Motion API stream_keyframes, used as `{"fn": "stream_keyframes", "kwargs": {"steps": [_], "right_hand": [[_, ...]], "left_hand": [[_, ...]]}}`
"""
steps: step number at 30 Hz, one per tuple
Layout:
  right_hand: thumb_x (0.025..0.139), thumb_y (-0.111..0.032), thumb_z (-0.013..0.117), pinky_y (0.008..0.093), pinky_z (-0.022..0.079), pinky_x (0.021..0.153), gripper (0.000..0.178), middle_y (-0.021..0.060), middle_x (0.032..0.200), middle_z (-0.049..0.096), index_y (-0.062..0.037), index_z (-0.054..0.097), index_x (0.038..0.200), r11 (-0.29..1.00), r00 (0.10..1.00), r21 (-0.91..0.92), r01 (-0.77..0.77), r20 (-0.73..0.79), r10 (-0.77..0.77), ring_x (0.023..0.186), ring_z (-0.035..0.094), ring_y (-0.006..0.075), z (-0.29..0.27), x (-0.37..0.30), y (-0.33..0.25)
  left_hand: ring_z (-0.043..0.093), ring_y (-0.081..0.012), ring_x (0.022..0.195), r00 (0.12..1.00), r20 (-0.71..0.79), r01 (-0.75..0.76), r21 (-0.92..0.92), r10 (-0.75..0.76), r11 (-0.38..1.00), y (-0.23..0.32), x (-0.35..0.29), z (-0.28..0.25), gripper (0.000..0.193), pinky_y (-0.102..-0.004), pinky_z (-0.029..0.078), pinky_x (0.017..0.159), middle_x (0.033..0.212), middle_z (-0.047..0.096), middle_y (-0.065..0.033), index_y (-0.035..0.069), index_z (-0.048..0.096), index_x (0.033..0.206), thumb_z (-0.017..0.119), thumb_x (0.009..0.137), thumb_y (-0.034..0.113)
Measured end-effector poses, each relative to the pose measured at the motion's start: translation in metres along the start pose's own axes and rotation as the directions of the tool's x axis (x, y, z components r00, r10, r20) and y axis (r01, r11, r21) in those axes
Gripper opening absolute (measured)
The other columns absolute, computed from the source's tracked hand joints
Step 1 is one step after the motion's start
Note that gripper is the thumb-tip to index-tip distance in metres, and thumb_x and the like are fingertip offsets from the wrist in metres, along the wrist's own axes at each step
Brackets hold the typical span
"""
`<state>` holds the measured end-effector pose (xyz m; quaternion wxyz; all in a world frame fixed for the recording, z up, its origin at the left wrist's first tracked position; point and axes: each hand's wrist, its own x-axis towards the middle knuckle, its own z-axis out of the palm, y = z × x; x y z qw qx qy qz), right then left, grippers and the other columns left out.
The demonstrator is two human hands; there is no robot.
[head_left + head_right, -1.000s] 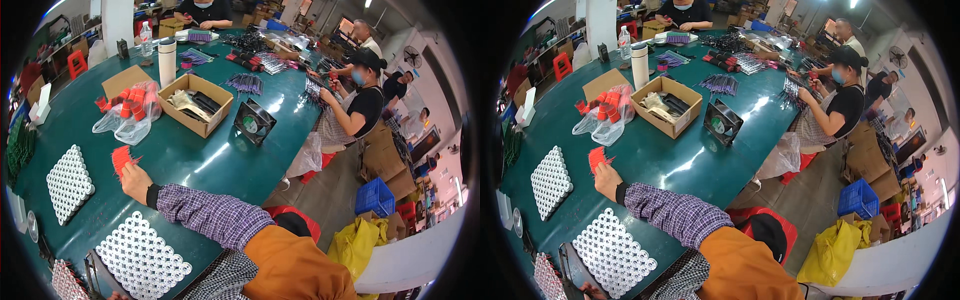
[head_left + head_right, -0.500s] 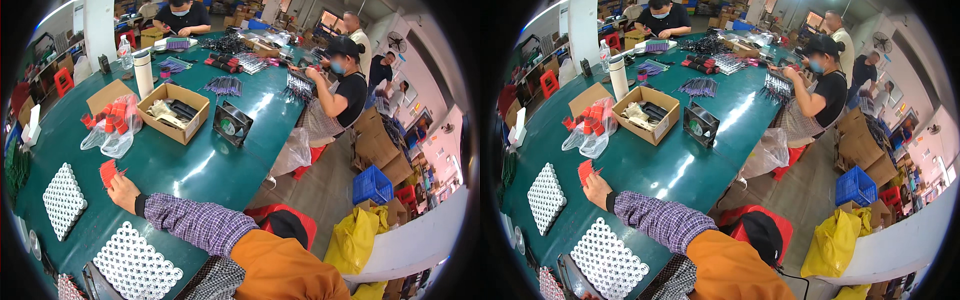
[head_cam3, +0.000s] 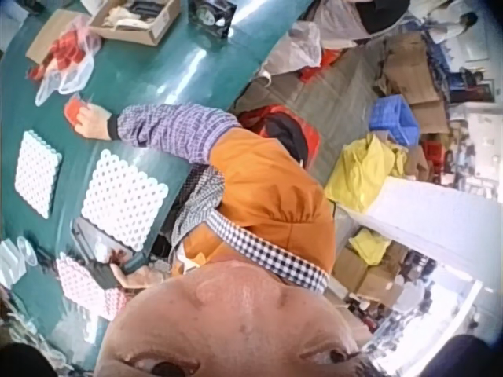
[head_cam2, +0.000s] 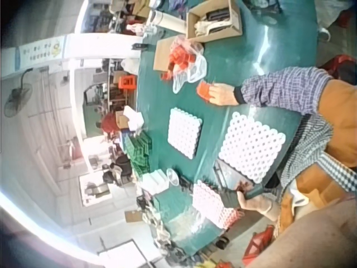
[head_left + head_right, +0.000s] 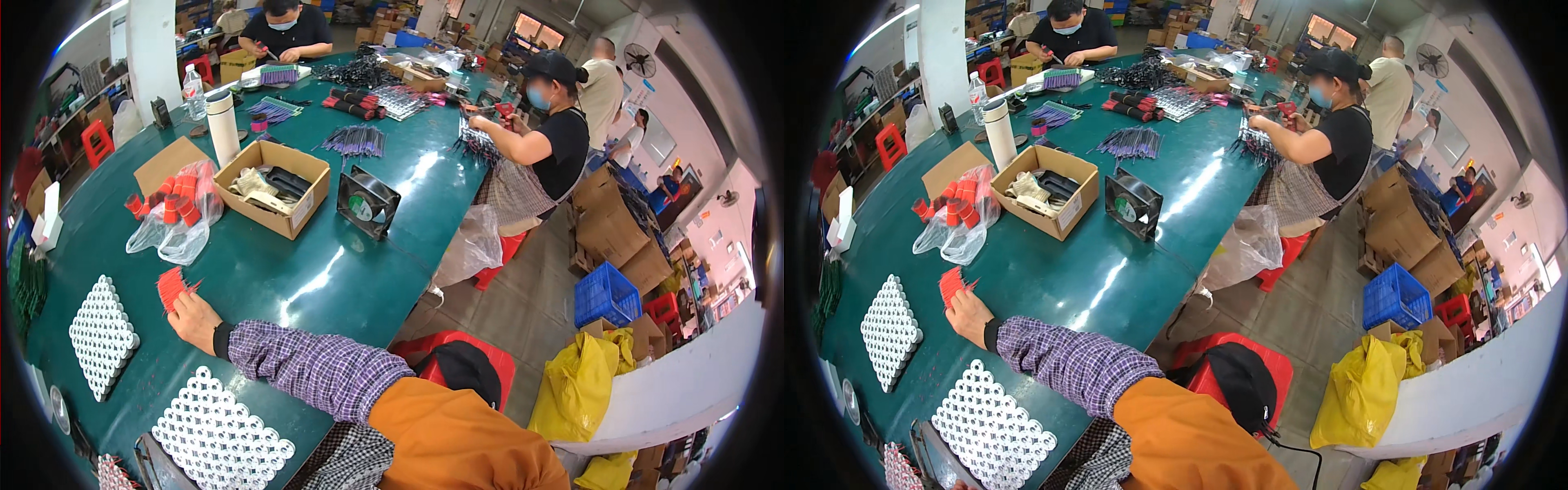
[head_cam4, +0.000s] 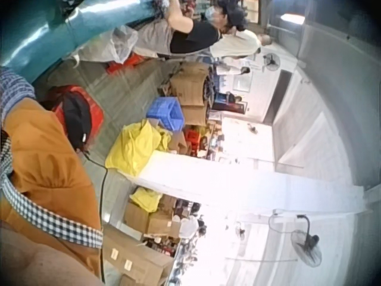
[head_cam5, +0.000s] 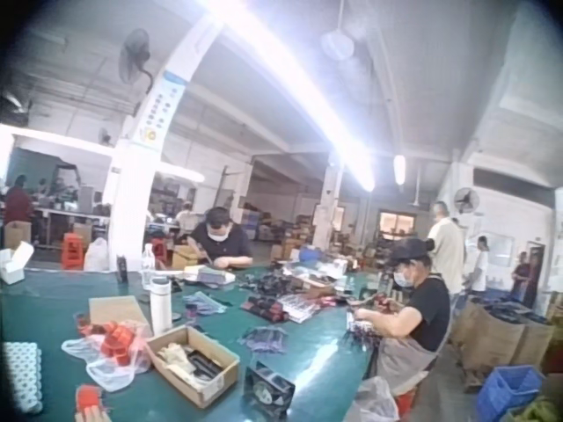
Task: The person solders red wires onto circular LED circuit boards using a soldering iron, positions a new panel of circuit boards on the workbench, and solders additional wires onto the boards.
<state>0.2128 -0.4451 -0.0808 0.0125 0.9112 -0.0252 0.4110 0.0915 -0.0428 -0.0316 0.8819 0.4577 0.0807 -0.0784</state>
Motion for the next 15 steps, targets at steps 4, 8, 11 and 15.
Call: {"fn": "stream_keyframes", "kwargs": {"steps": [4, 8, 11, 15], "right_hand": [[0.082, -0.015, 0.058, 0.0392, 0.044, 0.085, 0.012, 0.0136, 0.092, 0.057, -0.0052, 0.063, 0.085, 0.999, 0.998, -0.001, -0.043, 0.052, 0.043, 0.094, 0.053, 0.0284, 0.012, -0.001, -0.002], [0.082, -0.016, 0.059, 0.0392, 0.044, 0.083, 0.011, 0.0129, 0.091, 0.057, -0.0055, 0.064, 0.081, 0.999, 0.997, -0.011, -0.048, 0.055, 0.048, 0.094, 0.053, 0.0278, 0.019, -0.002, -0.004], [0.082, -0.016, 0.059, 0.0393, 0.044, 0.082, 0.012, 0.0124, 0.09, 0.058, -0.0058, 0.064, 0.079, 0.999, 0.998, -0.01, -0.039, 0.04, 0.039, 0.094, 0.053, 0.0275, 0.019, -0.005, 0.0], [0.08, -0.014, 0.06, 0.0375, 0.044, 0.079, 0.009, 0.0107, 0.088, 0.057, -0.0052, 0.063, 0.079, 1.0, 0.999, 0.001, -0.008, 0.04, 0.008, 0.093, 0.053, 0.0259, 0.017, -0.004, -0.002]], "left_hand": [[0.064, -0.0293, 0.109, 0.997, 0.078, -0.01, 0.033, 0.007, 0.999, -0.005, 0.011, -0.028, 0.037, -0.0402, 0.052, 0.098, 0.117, 0.067, -0.0214, -0.01, 0.061, 0.121, 0.064, 0.091, 0.012], [0.063, -0.0358, 0.112, 0.832, 0.352, -0.553, 0.476, 0.429, 0.684, -0.021, 0.019, -0.048, 0.037, -0.0442, 0.051, 0.101, 0.126, 0.062, -0.0289, -0.009, 0.052, 0.133, 0.053, 0.099, 0.007], [0.062, -0.0385, 0.114, 0.882, 0.341, -0.42, 0.252, 0.326, 0.872, -0.013, 0.022, -0.056, 0.038, -0.0456, 0.051, 0.102, 0.131, 0.057, -0.0326, -0.007, 0.05, 0.136, 0.053, 0.099, 0.002], [0.058, -0.0411, 0.121, 0.837, 0.421, -0.47, 0.226, 0.35, 0.853, -0.014, 0.02, -0.057, 0.04, -0.0485, 0.049, 0.106, 0.136, 0.052, -0.0337, -0.006, 0.048, 0.137, 0.054, 0.1, 0.007]]}}
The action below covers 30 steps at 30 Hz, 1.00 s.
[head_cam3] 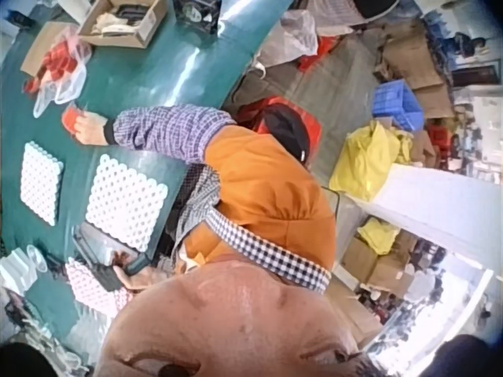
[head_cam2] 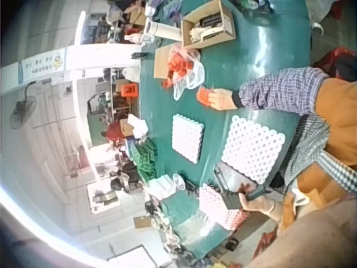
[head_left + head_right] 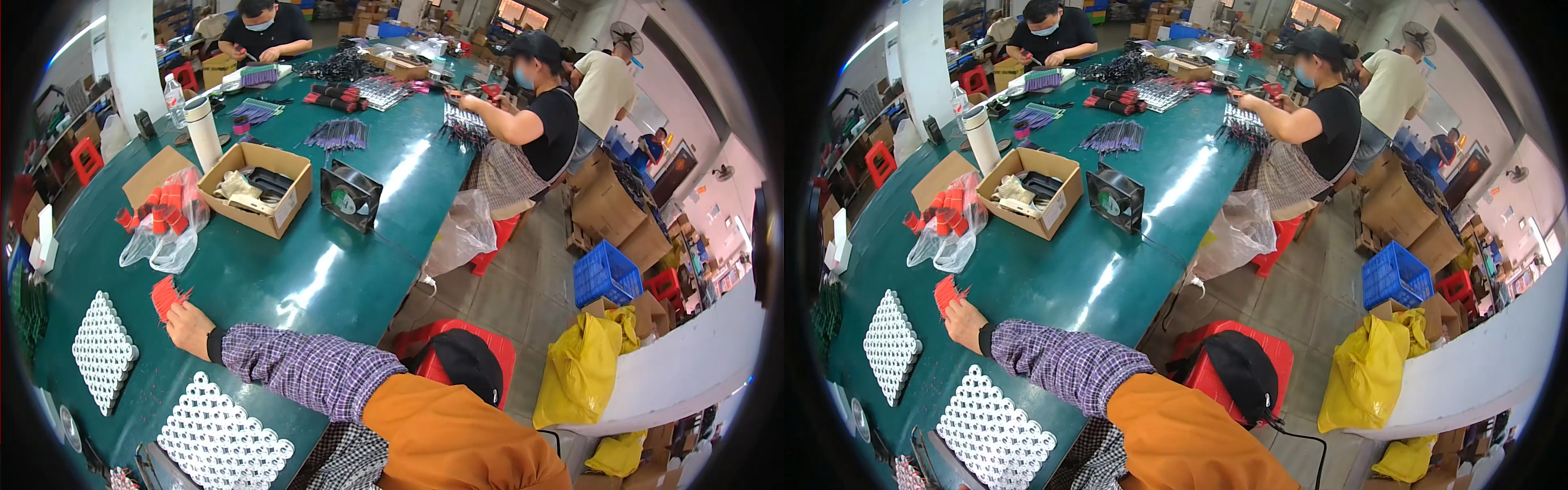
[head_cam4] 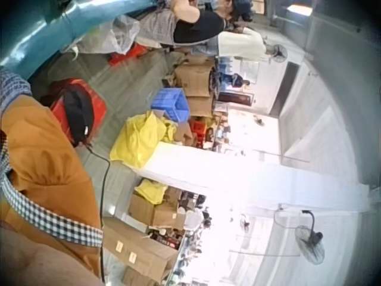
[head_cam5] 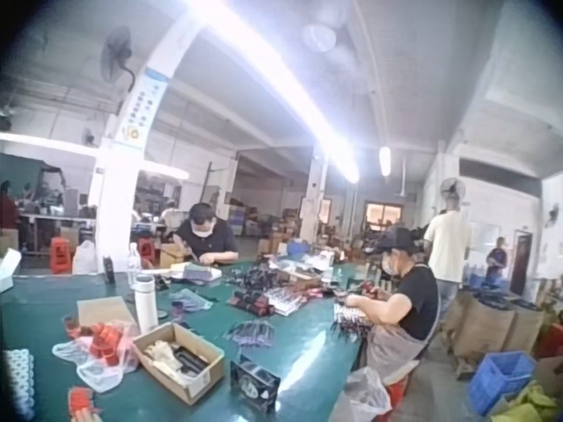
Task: The person solders red wires onto circular LED circuit boards using a soldering iron, positions a new panel of circuit boards on the workbench, and solders additional wires onto the boards.
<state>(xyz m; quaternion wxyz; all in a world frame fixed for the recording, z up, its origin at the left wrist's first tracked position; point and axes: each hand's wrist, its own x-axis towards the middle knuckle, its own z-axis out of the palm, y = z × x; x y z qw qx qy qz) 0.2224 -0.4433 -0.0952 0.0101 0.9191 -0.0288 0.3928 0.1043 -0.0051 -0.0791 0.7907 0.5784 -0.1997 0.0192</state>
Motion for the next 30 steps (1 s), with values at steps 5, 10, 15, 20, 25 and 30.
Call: {"fn": "stream_keyframes", "kwargs": {"steps": [5, 10, 15, 20, 25, 30], "right_hand": [[0.08, -0.014, 0.059, 0.0383, 0.045, 0.08, 0.01, 0.0117, 0.089, 0.057, -0.0049, 0.064, 0.08, 0.999, 0.999, -0.009, -0.041, 0.0, 0.041, 0.093, 0.053, 0.027, -0.001, 0.0, 0.001], [0.081, -0.014, 0.059, 0.0374, 0.044, 0.079, 0.01, 0.0119, 0.089, 0.055, -0.0046, 0.063, 0.083, 0.997, 0.997, 0.022, -0.071, -0.041, 0.072, 0.093, 0.053, 0.0269, -0.002, 0.005, -0.003], [0.083, -0.015, 0.057, 0.0376, 0.044, 0.082, 0.012, 0.0103, 0.092, 0.057, -0.0058, 0.064, 0.086, 0.997, 0.993, 0.02, -0.076, -0.086, 0.077, 0.097, 0.052, 0.0258, -0.008, 0.003, -0.001], [0.082, -0.016, 0.059, 0.0392, 0.044, 0.085, 0.012, 0.01, 0.093, 0.059, -0.0065, 0.065, 0.086, 0.999, 0.997, -0.007, -0.035, -0.07, 0.035, 0.098, 0.054, 0.0258, -0.012, 0.004, 0.001], [0.079, -0.015, 0.06, 0.0399, 0.044, 0.085, 0.01, 0.0099, 0.087, 0.059, -0.0064, 0.065, 0.078, 1.0, 0.997, 0.023, -0.009, -0.082, 0.011, 0.093, 0.055, 0.0266, -0.01, 0.003, -0.001], [0.077, -0.015, 0.061, 0.0399, 0.046, 0.079, 0.011, 0.0093, 0.081, 0.059, -0.0053, 0.065, 0.072, 0.999, 0.998, 0.029, -0.018, -0.059, 0.02, 0.089, 0.056, 0.0265, -0.004, -0.001, -0.001]], "left_hand": [[0.057, -0.042, 0.121, 0.995, 0.048, -0.101, 0.209, 0.093, 0.973, 0.001, 0.003, 0.012, 0.04, -0.0494, 0.047, 0.108, 0.135, 0.054, -0.0337, -0.003, 0.048, 0.14, 0.049, 0.103, 0.013], [0.058, -0.0431, 0.118, 1.0, 0.024, 0.002, -0.035, -0.001, 0.999, -0.004, 0.013, -0.014, 0.037, -0.0504, 0.049, 0.106, 0.132, 0.055, -0.0347, -0.006, 0.051, 0.135, 0.049, 0.103, 0.011], [0.056, -0.032, 0.12, 0.976, -0.006, 0.21, -0.202, -0.216, 0.956, 0.031, 0.029, 0.029, 0.038, -0.0424, 0.045, 0.108, 0.129, 0.06, -0.0236, -0.007, 0.057, 0.129, 0.05, 0.103, 0.02], [0.057, -0.027, 0.119, 0.92, -0.134, 0.348, -0.155, -0.369, 0.924, 0.046, 0.03, 0.046, 0.042, -0.0391, 0.044, 0.107, 0.126, 0.062, -0.018, -0.006, 0.06, 0.126, 0.052, 0.102, 0.028], [0.058, -0.0274, 0.116, 0.938, -0.129, 0.294, -0.189, -0.321, 0.937, 0.041, 0.029, 0.054, 0.039, -0.0389, 0.044, 0.106, 0.124, 0.064, -0.0178, -0.005, 0.063, 0.122, 0.055, 0.1, 0.027], [0.059, -0.0294, 0.116, 0.958, -0.117, 0.238, -0.186, -0.262, 0.953, 0.039, 0.027, 0.052, 0.035, -0.04, 0.046, 0.103, 0.123, 0.064, -0.0194, -0.004, 0.064, 0.12, 0.057, 0.099, 0.022]]}}
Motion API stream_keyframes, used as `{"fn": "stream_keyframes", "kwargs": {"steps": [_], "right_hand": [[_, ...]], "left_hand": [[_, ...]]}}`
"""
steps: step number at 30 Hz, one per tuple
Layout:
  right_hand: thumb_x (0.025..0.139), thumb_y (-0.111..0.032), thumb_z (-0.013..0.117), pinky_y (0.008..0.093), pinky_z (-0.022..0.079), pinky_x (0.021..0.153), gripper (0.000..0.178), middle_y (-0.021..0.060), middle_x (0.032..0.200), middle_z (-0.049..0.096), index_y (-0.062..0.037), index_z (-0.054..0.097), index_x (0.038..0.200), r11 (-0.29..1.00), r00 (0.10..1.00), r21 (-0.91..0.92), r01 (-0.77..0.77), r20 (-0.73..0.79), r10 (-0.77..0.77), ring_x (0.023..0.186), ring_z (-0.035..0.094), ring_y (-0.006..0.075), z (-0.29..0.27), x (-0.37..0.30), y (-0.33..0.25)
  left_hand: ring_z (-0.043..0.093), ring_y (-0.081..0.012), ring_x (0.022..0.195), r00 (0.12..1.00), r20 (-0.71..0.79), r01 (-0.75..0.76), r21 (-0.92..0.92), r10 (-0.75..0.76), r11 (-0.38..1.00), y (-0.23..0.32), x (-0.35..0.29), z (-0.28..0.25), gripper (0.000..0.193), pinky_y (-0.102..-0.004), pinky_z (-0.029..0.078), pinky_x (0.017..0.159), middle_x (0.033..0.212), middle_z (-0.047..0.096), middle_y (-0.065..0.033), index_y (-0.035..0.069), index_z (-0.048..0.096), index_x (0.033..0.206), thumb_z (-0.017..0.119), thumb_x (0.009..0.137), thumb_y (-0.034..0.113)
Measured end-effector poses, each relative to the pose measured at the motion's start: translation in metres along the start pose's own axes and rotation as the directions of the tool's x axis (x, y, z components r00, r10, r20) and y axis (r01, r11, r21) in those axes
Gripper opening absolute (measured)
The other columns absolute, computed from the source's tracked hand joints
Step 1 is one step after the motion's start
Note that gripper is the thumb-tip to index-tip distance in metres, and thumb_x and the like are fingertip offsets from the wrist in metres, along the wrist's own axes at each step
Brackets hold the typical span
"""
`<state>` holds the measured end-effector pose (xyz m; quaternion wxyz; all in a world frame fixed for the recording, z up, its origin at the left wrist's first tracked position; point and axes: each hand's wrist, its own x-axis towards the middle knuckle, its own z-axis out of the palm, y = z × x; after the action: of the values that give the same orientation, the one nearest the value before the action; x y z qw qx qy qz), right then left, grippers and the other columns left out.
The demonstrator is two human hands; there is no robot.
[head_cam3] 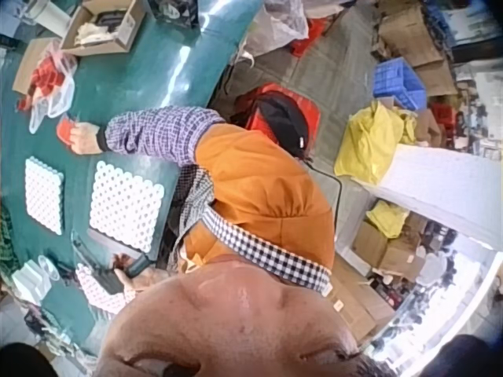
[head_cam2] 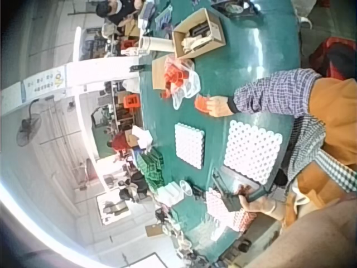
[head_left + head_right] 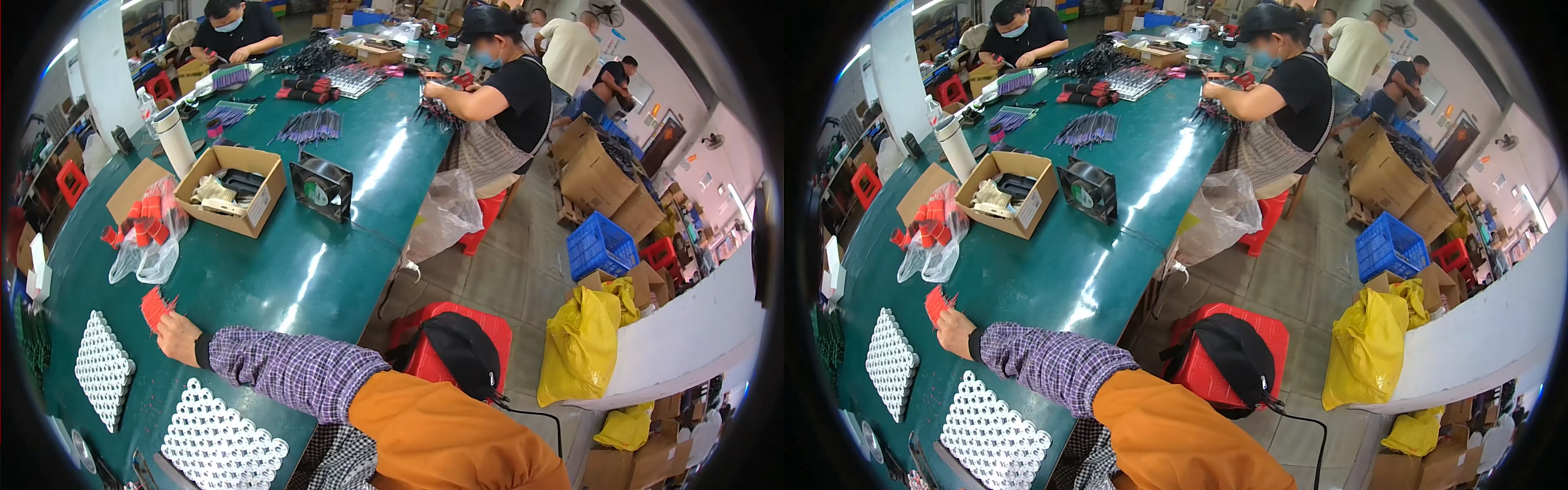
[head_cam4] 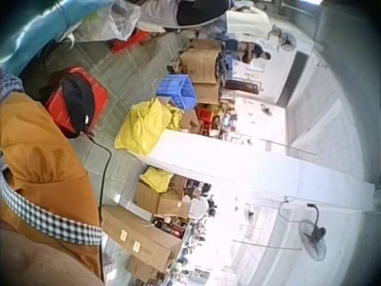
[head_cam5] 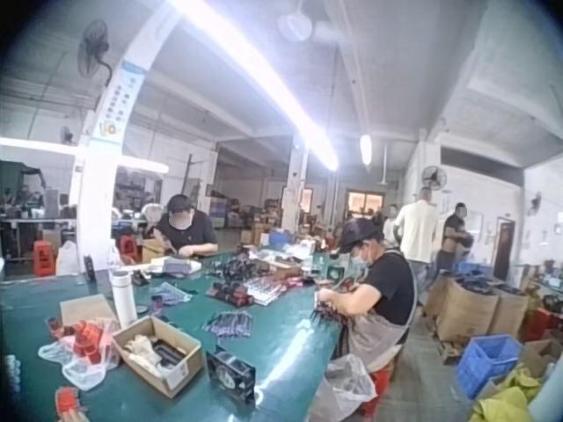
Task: The person solders red wires onto circular LED circuit boards using a soldering iron, positions a new panel of circuit boards on the workbench, and solders additional wires onto the boards.
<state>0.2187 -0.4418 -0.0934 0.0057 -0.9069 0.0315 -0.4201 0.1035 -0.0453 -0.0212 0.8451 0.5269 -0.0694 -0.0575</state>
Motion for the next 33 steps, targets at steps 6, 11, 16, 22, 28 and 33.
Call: {"fn": "stream_keyframes", "kwargs": {"steps": [6, 11, 16, 22, 28, 33], "right_hand": [[0.078, -0.016, 0.062, 0.0377, 0.047, 0.08, 0.012, 0.0089, 0.084, 0.059, -0.0056, 0.065, 0.074, 0.998, 0.999, 0.05, -0.033, -0.022, 0.034, 0.091, 0.055, 0.0259, 0.011, 0.0, -0.002], [0.078, -0.016, 0.062, 0.038, 0.048, 0.082, 0.012, 0.01, 0.088, 0.059, -0.0066, 0.066, 0.073, 0.995, 0.996, 0.064, -0.077, -0.04, 0.08, 0.095, 0.055, 0.0271, 0.015, -0.004, 0.002], [0.078, -0.014, 0.063, 0.0382, 0.047, 0.083, 0.008, 0.0093, 0.087, 0.056, -0.0085, 0.064, 0.073, 0.989, 0.996, 0.131, -0.07, -0.048, 0.077, 0.094, 0.055, 0.0269, -0.006, 0.004, -0.001], [0.08, -0.014, 0.06, 0.0415, 0.045, 0.09, 0.006, 0.0084, 0.088, 0.057, -0.0092, 0.063, 0.082, 0.994, 0.997, 0.102, -0.05, -0.056, 0.056, 0.095, 0.058, 0.0262, -0.01, 0.008, 0.013], [0.079, -0.013, 0.062, 0.0418, 0.047, 0.089, 0.004, 0.0089, 0.084, 0.058, -0.0089, 0.063, 0.079, 0.985, 0.993, 0.17, 0.017, -0.119, 0.004, 0.089, 0.06, 0.0262, -0.021, 0.014, 0.007], [0.078, -0.012, 0.064, 0.0418, 0.047, 0.072, 0.008, 0.0071, 0.081, 0.065, -0.013, 0.067, 0.07, 0.996, 0.944, 0.068, -0.051, 0.329, 0.026, 0.083, 0.067, 0.0261, -0.074, 0.016, 0.017]], "left_hand": [[0.061, -0.0288, 0.114, 0.971, 0.086, -0.238, 0.185, 0.225, 0.954, -0.015, 0.001, -0.024, 0.033, -0.0387, 0.047, 0.103, 0.122, 0.065, -0.0195, -0.003, 0.065, 0.119, 0.057, 0.098, 0.022], [0.061, -0.0257, 0.111, 0.999, -0.025, 0.023, -0.018, -0.024, 1.0, 0.002, -0.001, -0.011, 0.033, -0.0361, 0.047, 0.1, 0.121, 0.066, -0.0179, -0.003, 0.065, 0.118, 0.062, 0.093, 0.019], [0.061, -0.0265, 0.107, 0.972, -0.166, 0.144, -0.134, -0.165, 0.98, 0.014, -0.003, 0.01, 0.033, -0.0365, 0.048, 0.098, 0.118, 0.065, -0.0167, -0.004, 0.064, 0.116, 0.064, 0.089, 0.014], [0.06, -0.0282, 0.108, 0.986, -0.056, 0.143, -0.226, -0.16, 0.963, 0.015, -0.005, 0.022, 0.027, -0.04, 0.048, 0.098, 0.113, 0.066, -0.0178, -0.007, 0.063, 0.112, 0.061, 0.091, 0.01], [0.06, -0.0282, 0.11, 0.993, -0.051, 0.088, -0.266, -0.105, 0.96, 0.015, -0.018, -0.008, 0.029, -0.0399, 0.043, 0.1, 0.118, 0.065, -0.0161, -0.004, 0.062, 0.116, 0.06, 0.095, 0.015], [0.062, -0.029, 0.106, 0.991, -0.056, 0.103, -0.246, -0.121, 0.964, 0.018, -0.023, -0.008, 0.027, -0.0398, 0.045, 0.099, 0.116, 0.067, -0.0177, -0.004, 0.063, 0.116, 0.059, 0.095, 0.014]]}}
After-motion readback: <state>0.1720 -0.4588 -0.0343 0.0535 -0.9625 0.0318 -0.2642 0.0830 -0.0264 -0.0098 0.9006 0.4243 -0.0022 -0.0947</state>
